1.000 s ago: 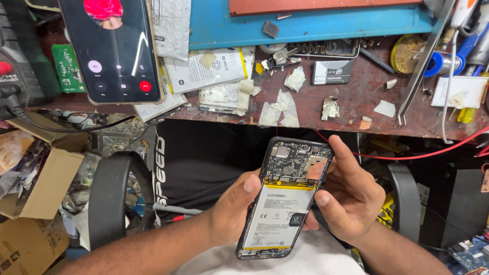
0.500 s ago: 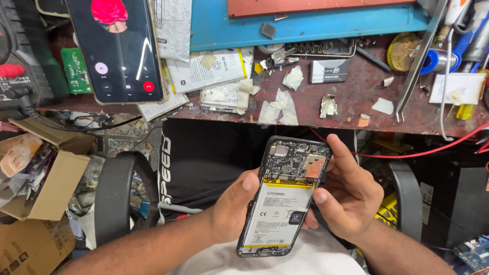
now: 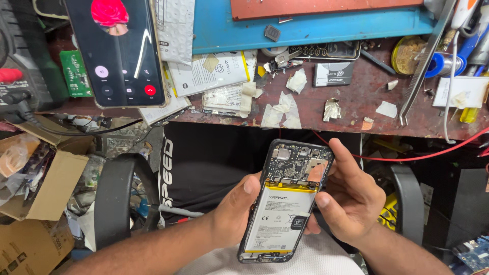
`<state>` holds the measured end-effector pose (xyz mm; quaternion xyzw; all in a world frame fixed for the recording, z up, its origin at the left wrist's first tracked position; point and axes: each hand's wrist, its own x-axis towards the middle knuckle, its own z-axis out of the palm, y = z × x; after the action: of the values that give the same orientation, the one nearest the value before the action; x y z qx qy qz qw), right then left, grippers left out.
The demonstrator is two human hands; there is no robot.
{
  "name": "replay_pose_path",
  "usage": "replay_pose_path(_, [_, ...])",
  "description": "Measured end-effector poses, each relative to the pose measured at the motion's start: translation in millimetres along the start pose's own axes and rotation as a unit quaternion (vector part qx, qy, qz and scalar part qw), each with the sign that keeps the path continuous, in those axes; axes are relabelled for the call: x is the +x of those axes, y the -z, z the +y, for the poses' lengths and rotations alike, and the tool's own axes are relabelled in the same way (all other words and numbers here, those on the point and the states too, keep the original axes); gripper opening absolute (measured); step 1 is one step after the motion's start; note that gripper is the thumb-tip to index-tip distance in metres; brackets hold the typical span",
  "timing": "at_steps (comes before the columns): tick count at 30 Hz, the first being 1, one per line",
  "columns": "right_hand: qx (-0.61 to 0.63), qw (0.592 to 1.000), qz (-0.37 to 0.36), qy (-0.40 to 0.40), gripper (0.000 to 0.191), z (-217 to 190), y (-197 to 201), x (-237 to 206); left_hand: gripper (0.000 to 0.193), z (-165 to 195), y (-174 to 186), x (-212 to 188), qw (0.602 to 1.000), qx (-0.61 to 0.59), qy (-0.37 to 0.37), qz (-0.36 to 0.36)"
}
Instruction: The person pries open the back cover of a smartphone by hand, working around the frame edge, and holds the opened phone to view its internal battery and circuit board. They continue manipulating the opened device and its components at the bench.
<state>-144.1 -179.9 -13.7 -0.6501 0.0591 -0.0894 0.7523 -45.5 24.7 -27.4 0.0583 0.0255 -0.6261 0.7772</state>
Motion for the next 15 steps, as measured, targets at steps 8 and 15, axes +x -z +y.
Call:
replay_pose_path(8, [-0.021,1.000,-0.006,0.007,0.071,1.0,3.2,-0.5,0.098,0.2,-1.3,1.8,1.000,0.026,-0.012,0.005])
replay_pose_path(15, [-0.032,0.999,0.006,0.011,0.071,5.6,5.4,0.8,0.095,-1.3,3.8,3.4,1.000,0.023,-0.014,0.006])
